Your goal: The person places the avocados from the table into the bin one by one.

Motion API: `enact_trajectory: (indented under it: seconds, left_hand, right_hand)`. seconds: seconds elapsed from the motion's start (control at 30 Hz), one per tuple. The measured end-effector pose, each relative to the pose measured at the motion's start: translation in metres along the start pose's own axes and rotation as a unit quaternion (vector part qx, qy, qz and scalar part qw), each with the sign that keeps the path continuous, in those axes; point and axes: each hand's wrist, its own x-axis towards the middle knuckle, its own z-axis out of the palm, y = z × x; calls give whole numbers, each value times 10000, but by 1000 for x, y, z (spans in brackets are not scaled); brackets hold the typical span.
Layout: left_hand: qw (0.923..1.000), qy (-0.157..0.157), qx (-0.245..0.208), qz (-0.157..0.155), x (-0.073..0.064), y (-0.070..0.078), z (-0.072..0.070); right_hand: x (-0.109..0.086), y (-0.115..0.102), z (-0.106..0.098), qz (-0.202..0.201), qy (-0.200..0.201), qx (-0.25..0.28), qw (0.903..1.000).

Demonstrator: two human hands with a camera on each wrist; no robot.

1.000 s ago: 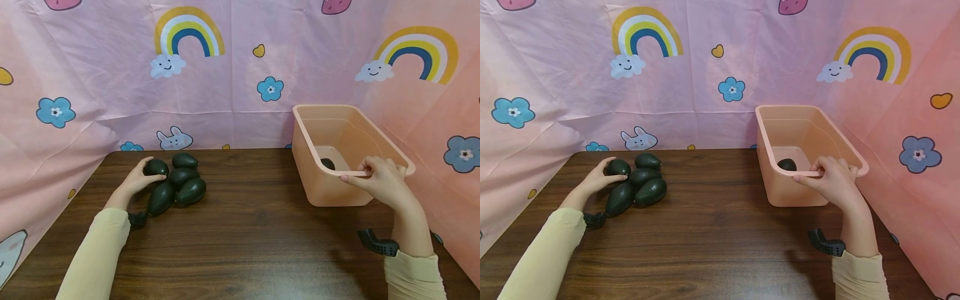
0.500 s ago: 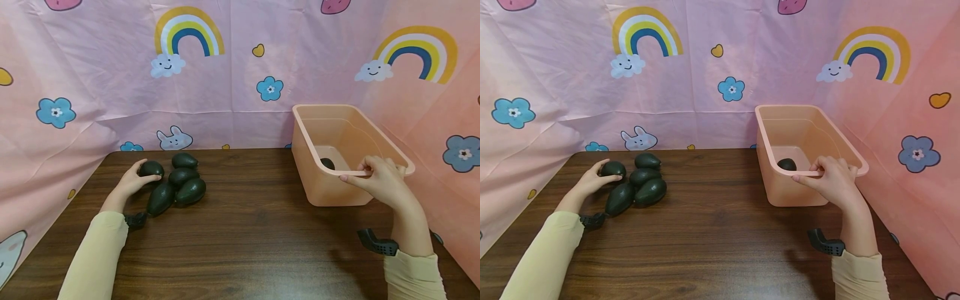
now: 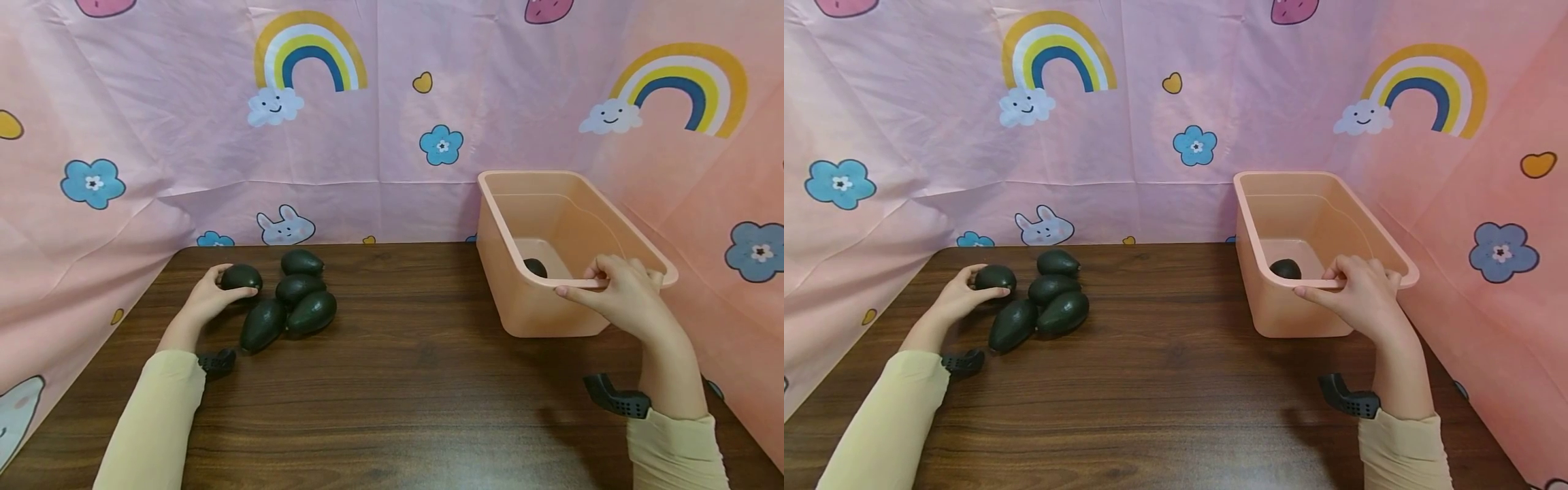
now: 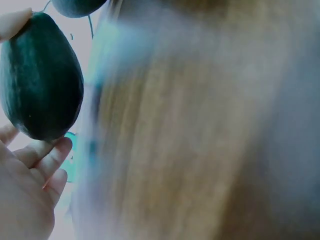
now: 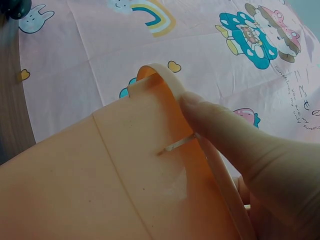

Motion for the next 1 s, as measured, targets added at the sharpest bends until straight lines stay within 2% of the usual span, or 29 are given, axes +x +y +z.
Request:
enact_trajectory:
  seconds: [0.33, 0.57, 0.8, 1.0]
  left_hand:
    - [9996, 200, -185, -40, -6, -3, -2]
    - [9984, 519, -240, 3, -9, -4, -4]
    - [9960, 883, -80, -61, -13, -4, -3]
    - [9929, 1187, -29, 74, -18, 1, -1]
  right_hand:
    - [0, 0, 1, -30, 13, -2, 10000]
    - [-1, 0, 1, -21, 16, -15, 10000]
    - [0, 0, 2, -29, 40, -35, 10000]
    - [0, 0, 1, -42, 59, -42, 10000]
